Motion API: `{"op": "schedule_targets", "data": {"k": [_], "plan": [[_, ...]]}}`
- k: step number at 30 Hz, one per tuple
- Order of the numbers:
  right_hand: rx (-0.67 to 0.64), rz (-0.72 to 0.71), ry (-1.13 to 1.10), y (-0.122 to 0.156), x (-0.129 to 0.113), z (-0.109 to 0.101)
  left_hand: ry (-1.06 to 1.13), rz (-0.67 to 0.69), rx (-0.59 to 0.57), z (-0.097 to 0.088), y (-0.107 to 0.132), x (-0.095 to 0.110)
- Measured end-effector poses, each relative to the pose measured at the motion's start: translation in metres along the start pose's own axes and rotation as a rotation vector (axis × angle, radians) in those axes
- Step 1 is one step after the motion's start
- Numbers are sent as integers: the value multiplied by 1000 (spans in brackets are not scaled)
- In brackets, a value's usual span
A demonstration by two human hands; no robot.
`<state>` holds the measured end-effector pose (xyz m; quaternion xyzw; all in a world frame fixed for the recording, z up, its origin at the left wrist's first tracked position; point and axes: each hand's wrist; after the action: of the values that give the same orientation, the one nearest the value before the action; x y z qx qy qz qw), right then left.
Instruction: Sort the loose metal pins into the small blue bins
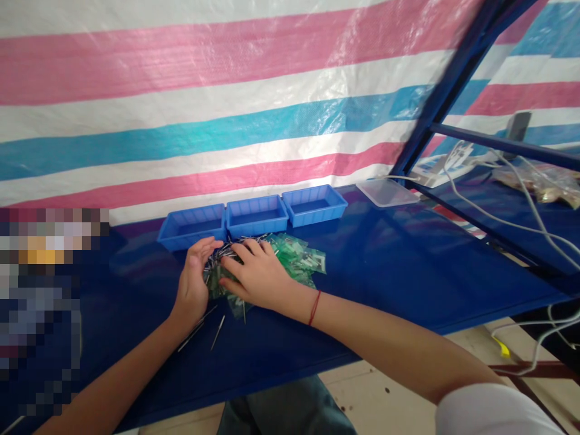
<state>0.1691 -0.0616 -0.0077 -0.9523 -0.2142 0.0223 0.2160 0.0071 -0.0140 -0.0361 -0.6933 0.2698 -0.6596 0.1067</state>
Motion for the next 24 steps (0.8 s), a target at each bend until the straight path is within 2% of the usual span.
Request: {"op": "schedule_targets", "data": {"k": [4, 6, 8, 10, 13, 15, 17, 20, 24], "plan": [[20, 36, 1, -8, 8, 1, -6, 21, 10, 0, -3, 0], [16, 33, -18, -11, 15, 1, -56, 71, -5, -2, -10, 8], [9, 27, -31, -12, 22, 0, -210, 141, -62, -9, -18, 25], [8, 23, -31, -11, 27, -4, -477, 201, -151, -20, -20, 47], [-1, -27, -24, -5, 36, -10, -834, 175, -328, -39, 2, 74], [-28, -90, -13, -2, 40, -11, -990, 146, -357, -48, 32, 79], [-56, -139, 6, -2, 44, -9, -1083, 88, -369, -51, 62, 76], [-73, -173, 39, -4, 45, -6, -1110, 15, -397, -50, 89, 66], [-66, -138, 80, -7, 43, -1, -1027, -2, -451, -43, 87, 60]]}}
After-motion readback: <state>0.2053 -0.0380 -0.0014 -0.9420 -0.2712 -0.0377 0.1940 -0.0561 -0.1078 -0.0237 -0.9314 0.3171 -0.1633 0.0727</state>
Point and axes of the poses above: each hand's wrist, its own y-axis away from the middle knuckle, its own z-axis out of the palm, x = y × z, and after that the axes turned 9 degrees about y, right-handed
